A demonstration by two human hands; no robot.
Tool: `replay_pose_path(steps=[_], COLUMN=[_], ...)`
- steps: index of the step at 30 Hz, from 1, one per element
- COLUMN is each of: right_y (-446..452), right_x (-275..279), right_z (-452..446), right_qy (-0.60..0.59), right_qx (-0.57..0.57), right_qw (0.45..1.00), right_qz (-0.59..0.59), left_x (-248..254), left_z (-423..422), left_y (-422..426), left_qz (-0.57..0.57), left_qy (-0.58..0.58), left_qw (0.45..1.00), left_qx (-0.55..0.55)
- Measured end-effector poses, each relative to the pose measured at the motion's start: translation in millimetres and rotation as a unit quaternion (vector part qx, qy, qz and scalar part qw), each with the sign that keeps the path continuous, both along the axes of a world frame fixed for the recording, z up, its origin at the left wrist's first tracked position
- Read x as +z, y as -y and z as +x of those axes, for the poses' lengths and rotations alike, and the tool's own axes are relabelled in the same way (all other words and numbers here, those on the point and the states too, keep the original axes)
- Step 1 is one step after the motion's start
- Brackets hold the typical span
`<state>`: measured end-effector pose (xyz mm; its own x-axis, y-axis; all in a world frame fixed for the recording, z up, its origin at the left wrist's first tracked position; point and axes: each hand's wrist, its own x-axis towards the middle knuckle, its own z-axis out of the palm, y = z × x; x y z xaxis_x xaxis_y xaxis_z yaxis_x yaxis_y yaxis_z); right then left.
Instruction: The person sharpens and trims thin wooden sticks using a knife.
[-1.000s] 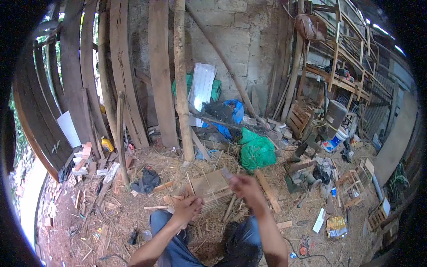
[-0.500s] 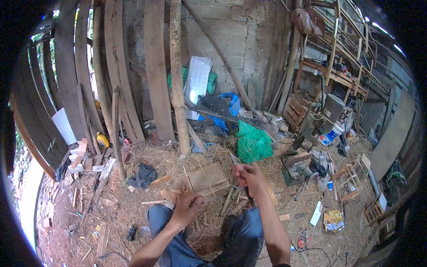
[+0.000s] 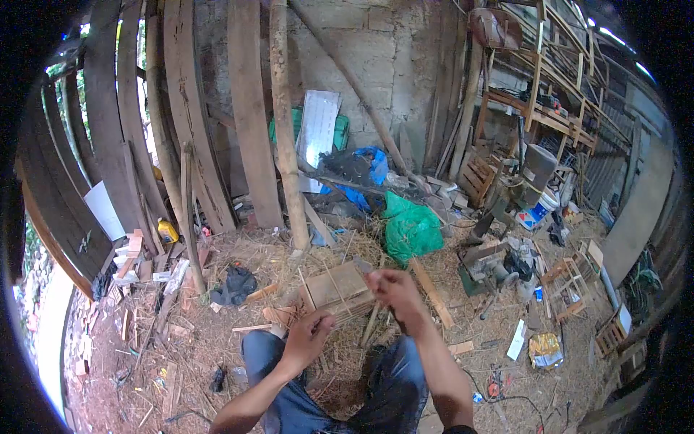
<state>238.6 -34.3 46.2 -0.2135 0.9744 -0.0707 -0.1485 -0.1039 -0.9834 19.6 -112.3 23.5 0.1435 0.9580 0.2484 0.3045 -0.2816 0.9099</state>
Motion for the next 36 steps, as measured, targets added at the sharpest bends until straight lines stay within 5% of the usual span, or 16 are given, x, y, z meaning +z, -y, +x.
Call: replay_pose_path(steps=[3, 7, 9, 16, 18, 21, 27, 29, 36], right_y=[-9.2, 28.0, 36.8, 20.0, 8.0, -20.7, 29.0, 34.5, 25.7], right_x=[-0.5, 10.8, -0.4, -8.1, 4.8, -7.5, 10.9, -4.5, 4.3], right_z=[21.0, -28.5, -45.2, -36.9, -16.9, 32.2, -35.6, -49.6, -47.6], right_qy=[-0.061, -0.046, -0.050, 0.049, 0.109, -0.049, -0.016, -0.064, -0.047], right_qx=[-0.066, -0.019, 0.116, 0.114, -0.062, -0.114, 0.000, 0.150, 0.114], right_qw=[0.996, 0.999, 0.992, 0.992, 0.992, 0.992, 1.000, 0.986, 0.990], right_qz=[0.019, -0.003, -0.027, -0.016, 0.019, -0.013, -0.012, -0.020, -0.063], left_x=[-5.2, -10.0, -9.1, -16.3, -12.7, -6.3, -0.5, 1.0, -13.5], left_z=[-6.7, -2.3, 4.2, 0.5, -5.9, -20.2, -5.4, -1.2, -1.2], left_y=[2.3, -17.0, -23.2, -17.3, -3.9, 13.1, -8.2, -13.3, -16.4], left_qz=[0.045, 0.004, -0.010, 0.012, -0.024, -0.091, -0.018, -0.021, 0.005], left_qy=[0.010, 0.011, 0.016, 0.037, 0.054, 0.052, 0.035, -0.008, 0.077], left_qw=[0.999, 1.000, 1.000, 0.999, 0.998, 0.994, 0.999, 1.000, 0.997], left_qx=[0.011, 0.022, 0.010, -0.015, -0.026, -0.034, 0.000, 0.005, -0.024])
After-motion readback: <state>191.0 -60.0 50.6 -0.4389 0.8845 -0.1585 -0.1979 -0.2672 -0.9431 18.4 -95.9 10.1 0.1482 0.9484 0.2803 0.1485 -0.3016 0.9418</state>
